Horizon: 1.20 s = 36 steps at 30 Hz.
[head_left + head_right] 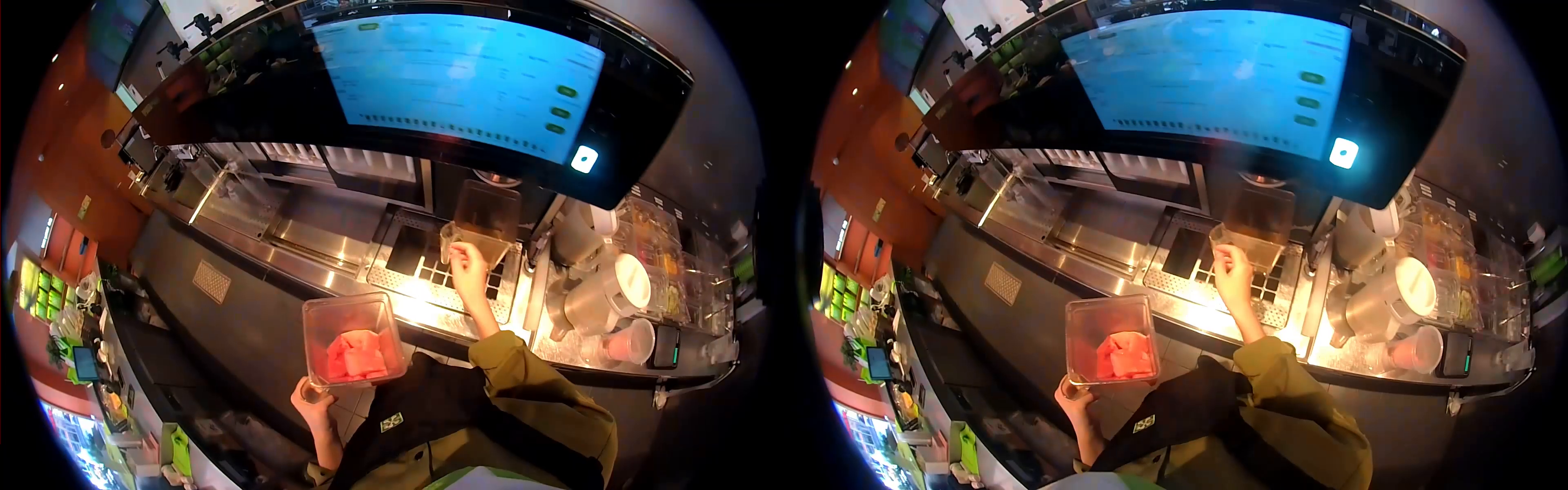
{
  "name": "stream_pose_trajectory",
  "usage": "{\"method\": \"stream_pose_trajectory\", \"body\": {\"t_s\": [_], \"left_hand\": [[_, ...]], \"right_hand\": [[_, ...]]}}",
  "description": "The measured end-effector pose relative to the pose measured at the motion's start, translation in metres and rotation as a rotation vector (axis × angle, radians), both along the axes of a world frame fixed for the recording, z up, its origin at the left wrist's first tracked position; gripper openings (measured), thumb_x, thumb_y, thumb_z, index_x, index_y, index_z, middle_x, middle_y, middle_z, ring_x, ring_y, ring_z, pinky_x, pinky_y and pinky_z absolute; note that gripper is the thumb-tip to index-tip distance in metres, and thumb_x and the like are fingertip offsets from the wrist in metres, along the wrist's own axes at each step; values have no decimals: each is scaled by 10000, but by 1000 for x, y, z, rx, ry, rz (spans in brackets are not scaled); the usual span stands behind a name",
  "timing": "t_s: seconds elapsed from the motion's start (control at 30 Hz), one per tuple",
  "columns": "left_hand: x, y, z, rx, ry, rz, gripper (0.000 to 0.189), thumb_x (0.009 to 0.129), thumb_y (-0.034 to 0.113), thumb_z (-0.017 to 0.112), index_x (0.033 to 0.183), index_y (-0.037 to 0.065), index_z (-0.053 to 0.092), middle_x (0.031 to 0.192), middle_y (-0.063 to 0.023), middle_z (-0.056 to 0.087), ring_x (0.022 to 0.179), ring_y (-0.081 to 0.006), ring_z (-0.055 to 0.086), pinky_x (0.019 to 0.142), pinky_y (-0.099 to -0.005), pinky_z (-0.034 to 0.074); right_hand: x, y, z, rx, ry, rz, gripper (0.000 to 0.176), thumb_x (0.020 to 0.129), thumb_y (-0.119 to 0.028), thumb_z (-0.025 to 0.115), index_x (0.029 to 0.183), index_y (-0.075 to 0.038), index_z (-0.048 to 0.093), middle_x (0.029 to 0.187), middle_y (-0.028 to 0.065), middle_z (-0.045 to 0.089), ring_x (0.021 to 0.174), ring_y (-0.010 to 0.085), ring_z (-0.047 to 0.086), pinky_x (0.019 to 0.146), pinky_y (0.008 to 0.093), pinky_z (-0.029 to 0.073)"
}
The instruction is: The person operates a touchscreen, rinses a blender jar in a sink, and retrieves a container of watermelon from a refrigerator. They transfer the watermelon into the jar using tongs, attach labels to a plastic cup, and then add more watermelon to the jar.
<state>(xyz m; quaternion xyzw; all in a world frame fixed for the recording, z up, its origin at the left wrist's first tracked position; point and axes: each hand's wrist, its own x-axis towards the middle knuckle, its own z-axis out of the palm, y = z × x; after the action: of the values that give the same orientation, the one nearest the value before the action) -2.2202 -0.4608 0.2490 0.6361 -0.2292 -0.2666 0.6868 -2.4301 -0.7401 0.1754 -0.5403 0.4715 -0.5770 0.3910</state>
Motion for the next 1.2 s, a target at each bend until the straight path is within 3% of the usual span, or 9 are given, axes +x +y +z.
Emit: {"method": "stream_pose_trajectory", "body": {"t_s": [0.07, 0.2, 0.4, 0.57, 0.73, 0.83, 0.97, 1.07, 1.2], "left_hand": [[33, -10, 2, 24, -3, 5, 324, 444, -86, 547, 762, -21, 543, 707, 0, 505, 654, -97, 497, 562, -201, 396], [87, -30, -5, 28, -16, -43, 364, 454, -95, 519, 811, -35, 552, 703, -31, 541, 605, -104, 499, 533, -194, 385], [124, -66, 5, 61, 30, -106, 353, 455, -92, 475, 798, -47, 547, 667, -31, 529, 533, -100, 461, 483, -173, 328], [126, -81, 18, 89, 20, -202, 337, 472, -85, 463, 798, -51, 546, 622, -6, 469, 519, -77, 401, 465, -172, 294], [134, -102, 4, 119, 26, -441, 233, 467, -98, 488, 645, 45, 442, 625, 17, 402, 572, -90, 397, 516, -202, 316], [113, -123, 10, 196, 33, -661, 266, 474, -47, 561, 730, 24, 543, 661, 16, 474, 605, -91, 450, 561, -206, 362], [59, -163, -17, 139, 11, -1090, 260, 659, -45, 693, 901, -29, 598, 805, -26, 582, 732, -92, 527, 694, -218, 429], [-8, -186, -56, 111, 137, -1221, 198, 701, -41, 674, 701, 46, 497, 713, 15, 517, 665, -64, 461, 610, -211, 380], [-97, -200, -97, 77, 151, -1251, 184, 706, -64, 654, 772, 45, 520, 725, 9, 523, 661, -69, 477, 630, -212, 397]], "right_hand": [[-5, 1, 53, -304, 167, -114, 129, 814, -24, 531, 929, 12, 579, 840, 123, 591, 785, 218, 586, 699, 302, 461], [-31, 3, 145, -802, 496, -552, 283, 713, -21, 548, 988, -17, 614, 892, 129, 490, 823, 253, 471, 761, 353, 396], [-51, -14, 229, -855, 813, -1065, 472, 687, -216, 625, 1148, -117, 603, 978, 128, 400, 954, 278, 359, 850, 379, 314], [-57, -31, 245, -736, 933, -1129, 498, 690, -258, 623, 1179, -173, 584, 1019, 140, 357, 957, 282, 328, 890, 394, 274], [-61, 16, 215, -840, 577, -1149, 440, 731, -155, 565, 1165, -83, 568, 1003, 127, 352, 906, 253, 365, 793, 354, 353], [-68, 68, 154, -611, 586, -1150, 415, 758, -74, 538, 1173, -71, 540, 1018, 126, 371, 911, 247, 382, 791, 338, 357], [-52, 159, 72, -89, 553, -1121, 333, 771, -60, 548, 1102, -33, 530, 1039, 144, 401, 973, 272, 414, 873, 353, 343], [-46, 211, 48, 83, 558, -1085, 278, 777, -43, 536, 1054, -18, 537, 1026, 147, 419, 996, 281, 424, 900, 362, 335], [-77, 255, 29, 162, 612, -1063, 255, 783, -26, 520, 1037, -25, 544, 1011, 146, 428, 988, 277, 427, 891, 351, 342]]}}
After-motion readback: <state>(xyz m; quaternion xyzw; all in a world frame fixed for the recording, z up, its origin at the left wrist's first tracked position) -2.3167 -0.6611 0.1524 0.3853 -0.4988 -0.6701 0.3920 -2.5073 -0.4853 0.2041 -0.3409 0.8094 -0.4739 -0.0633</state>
